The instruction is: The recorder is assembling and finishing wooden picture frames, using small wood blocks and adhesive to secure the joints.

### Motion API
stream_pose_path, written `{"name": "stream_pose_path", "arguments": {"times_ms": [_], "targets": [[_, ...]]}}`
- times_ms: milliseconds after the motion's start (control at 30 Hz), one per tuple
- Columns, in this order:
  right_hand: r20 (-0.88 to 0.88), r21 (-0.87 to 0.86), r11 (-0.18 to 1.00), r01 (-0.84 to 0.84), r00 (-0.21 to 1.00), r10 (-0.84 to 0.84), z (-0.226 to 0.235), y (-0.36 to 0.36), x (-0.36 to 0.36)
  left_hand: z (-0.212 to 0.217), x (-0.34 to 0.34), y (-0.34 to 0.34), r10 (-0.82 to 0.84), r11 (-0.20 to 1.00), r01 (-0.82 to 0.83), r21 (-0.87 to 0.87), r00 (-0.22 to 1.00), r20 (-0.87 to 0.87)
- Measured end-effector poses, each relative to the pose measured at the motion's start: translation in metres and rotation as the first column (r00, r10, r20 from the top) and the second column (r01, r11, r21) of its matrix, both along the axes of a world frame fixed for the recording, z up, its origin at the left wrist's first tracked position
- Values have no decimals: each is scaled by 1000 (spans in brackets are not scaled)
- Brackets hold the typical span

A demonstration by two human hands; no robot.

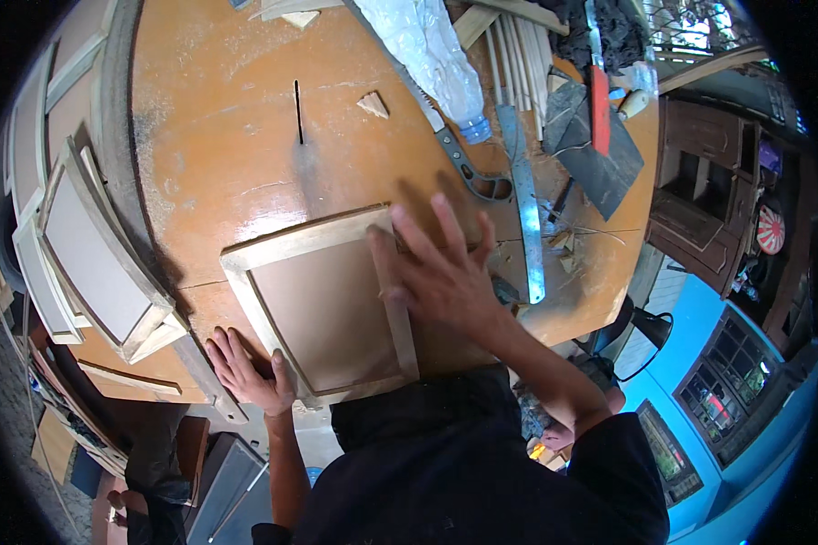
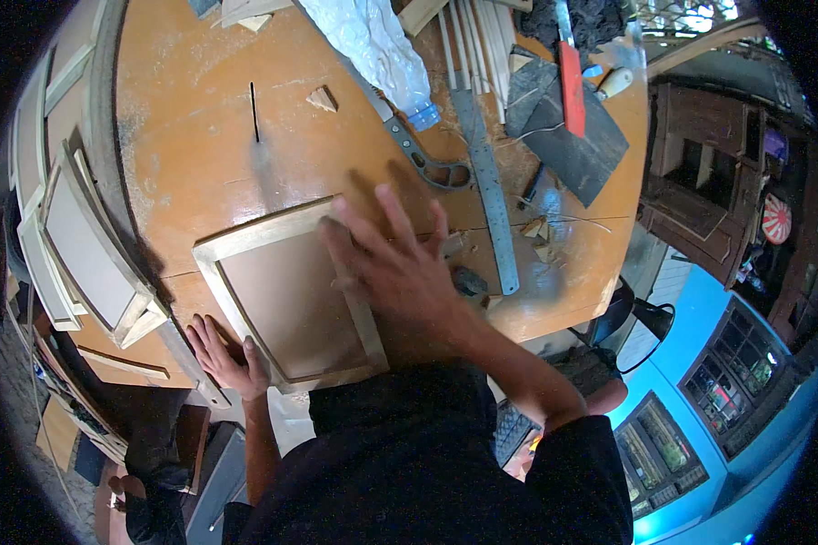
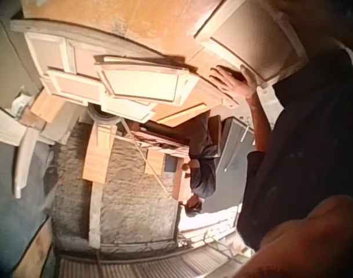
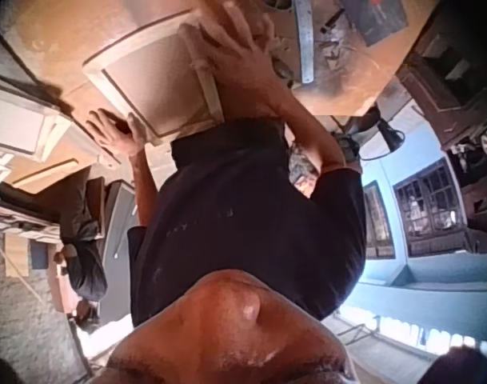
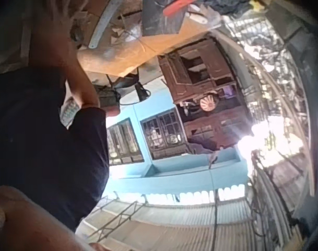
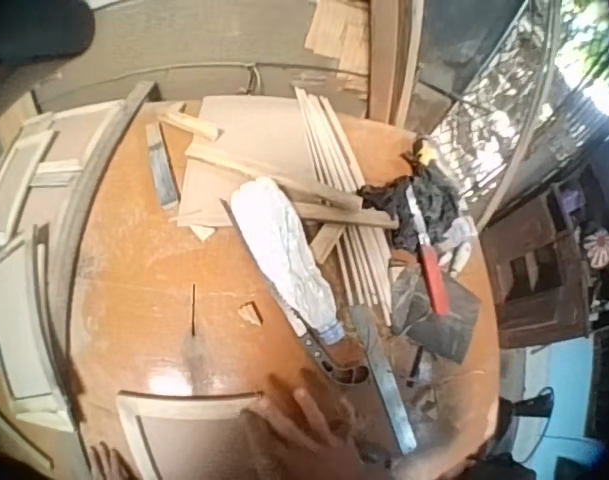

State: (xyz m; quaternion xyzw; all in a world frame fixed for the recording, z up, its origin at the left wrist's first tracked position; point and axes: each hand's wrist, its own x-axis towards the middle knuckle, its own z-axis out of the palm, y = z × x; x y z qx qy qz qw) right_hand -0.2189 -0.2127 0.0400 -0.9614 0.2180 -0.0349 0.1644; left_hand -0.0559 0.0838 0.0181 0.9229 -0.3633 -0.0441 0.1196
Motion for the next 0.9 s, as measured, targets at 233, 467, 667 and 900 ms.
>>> {"name": "stream_pose_path", "arguments": {"times_ms": [233, 467, 667, 900], "targets": [[-153, -15, 997, -79, 985, 76, 10, -5, 4, 0, 1, 1, 13, 1000, -13, -24, 1000, -7], [-98, -50, 997, -55, 994, 50, -2, 0, 4, -4, -2, -4, 35, 999, -36, -40, 999, -22], [-47, -70, 994, -84, 996, 81, 12, -6, 14, 1, -4, -3, 58, 996, -56, -64, 998, 25], [65, -95, 982, 166, 985, -160, 5, -1, 20, 3, -5, -7, 36, 999, -34, -31, 998, 56]]}}
